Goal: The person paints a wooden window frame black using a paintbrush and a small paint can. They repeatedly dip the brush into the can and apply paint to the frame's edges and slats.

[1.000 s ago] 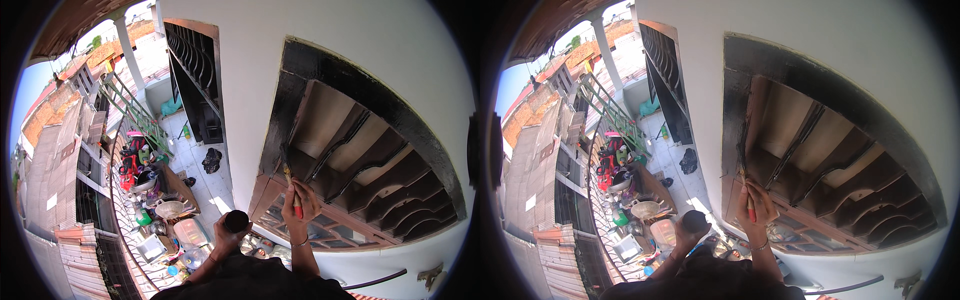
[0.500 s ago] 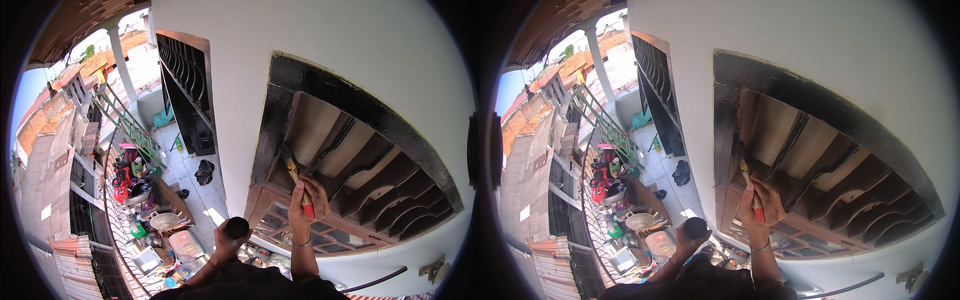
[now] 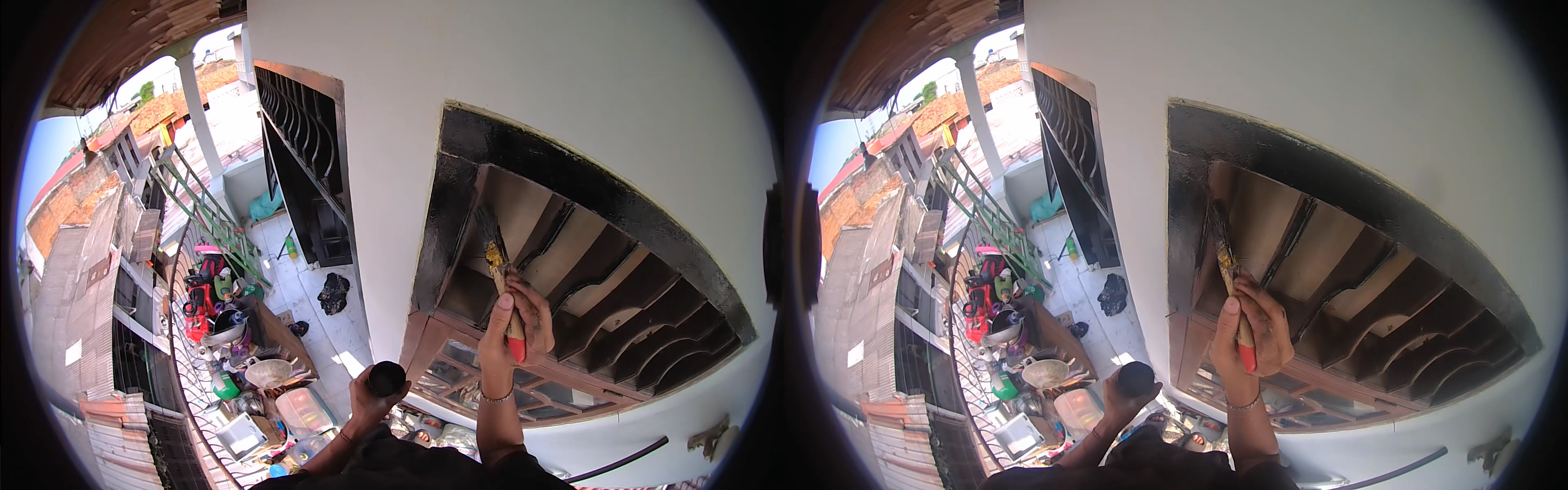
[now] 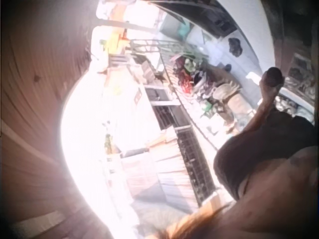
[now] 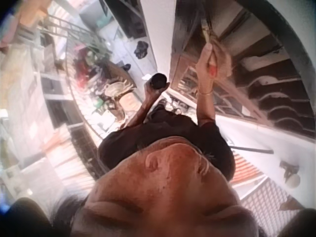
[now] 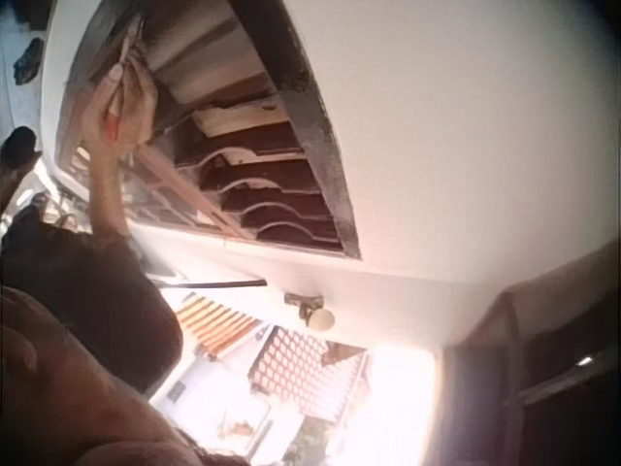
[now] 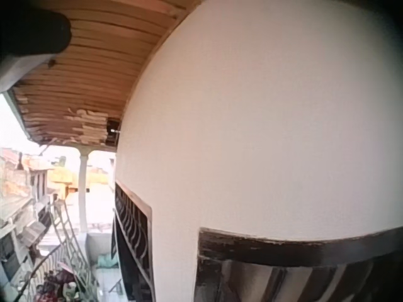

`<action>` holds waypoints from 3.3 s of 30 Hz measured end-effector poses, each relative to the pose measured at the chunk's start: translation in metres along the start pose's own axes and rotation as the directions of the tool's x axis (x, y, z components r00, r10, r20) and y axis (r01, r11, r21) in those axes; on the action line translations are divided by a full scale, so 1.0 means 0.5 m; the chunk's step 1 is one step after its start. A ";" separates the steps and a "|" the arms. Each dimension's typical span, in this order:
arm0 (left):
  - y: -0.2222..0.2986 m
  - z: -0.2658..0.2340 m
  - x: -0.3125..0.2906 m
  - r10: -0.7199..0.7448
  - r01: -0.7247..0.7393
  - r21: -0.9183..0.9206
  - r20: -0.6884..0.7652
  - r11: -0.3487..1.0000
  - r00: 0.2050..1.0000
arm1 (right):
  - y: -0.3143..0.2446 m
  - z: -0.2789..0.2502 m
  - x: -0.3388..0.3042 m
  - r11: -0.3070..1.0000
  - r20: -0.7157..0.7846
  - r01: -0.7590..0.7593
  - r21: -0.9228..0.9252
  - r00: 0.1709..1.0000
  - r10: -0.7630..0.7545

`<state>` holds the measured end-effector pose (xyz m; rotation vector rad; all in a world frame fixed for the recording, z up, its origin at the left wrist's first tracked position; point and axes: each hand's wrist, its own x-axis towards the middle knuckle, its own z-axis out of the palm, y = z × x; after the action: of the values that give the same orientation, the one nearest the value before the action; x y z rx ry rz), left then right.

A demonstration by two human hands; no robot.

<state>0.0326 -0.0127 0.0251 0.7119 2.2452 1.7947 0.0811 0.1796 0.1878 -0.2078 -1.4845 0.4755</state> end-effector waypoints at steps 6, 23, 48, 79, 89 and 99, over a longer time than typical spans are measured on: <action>0.009 -0.004 0.000 0.013 -0.013 -0.022 -0.004 1.000 1.000 | 0.029 0.027 -0.048 0.997 0.151 0.059 -0.053 0.987 -0.050; 0.008 -0.013 -0.012 -0.054 0.054 -0.091 0.000 0.994 0.999 | 0.053 -0.043 -0.147 0.992 0.235 -0.113 -0.061 0.964 0.125; -0.006 0.002 -0.003 -0.051 0.052 -0.050 0.015 0.997 0.999 | 0.094 -0.029 -0.228 0.994 0.227 -0.022 -0.110 0.973 0.047; -0.015 0.005 0.013 -0.007 0.009 -0.089 0.022 0.996 1.000 | 0.080 -0.063 -0.240 0.977 0.196 -0.016 -0.212 0.979 0.058; -0.009 -0.004 0.020 -0.052 0.056 -0.101 0.038 0.993 0.998 | 0.105 -0.050 -0.289 0.983 0.234 -0.028 -0.181 0.970 0.071; 0.009 -0.006 0.016 -0.074 0.081 -0.084 0.086 0.993 0.994 | 0.098 -0.046 -0.326 0.989 0.289 -0.073 -0.131 0.951 0.109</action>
<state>0.0257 -0.0110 0.0315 0.6606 2.0974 1.7812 0.0925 0.1572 0.0178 -0.3108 -1.8054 0.5087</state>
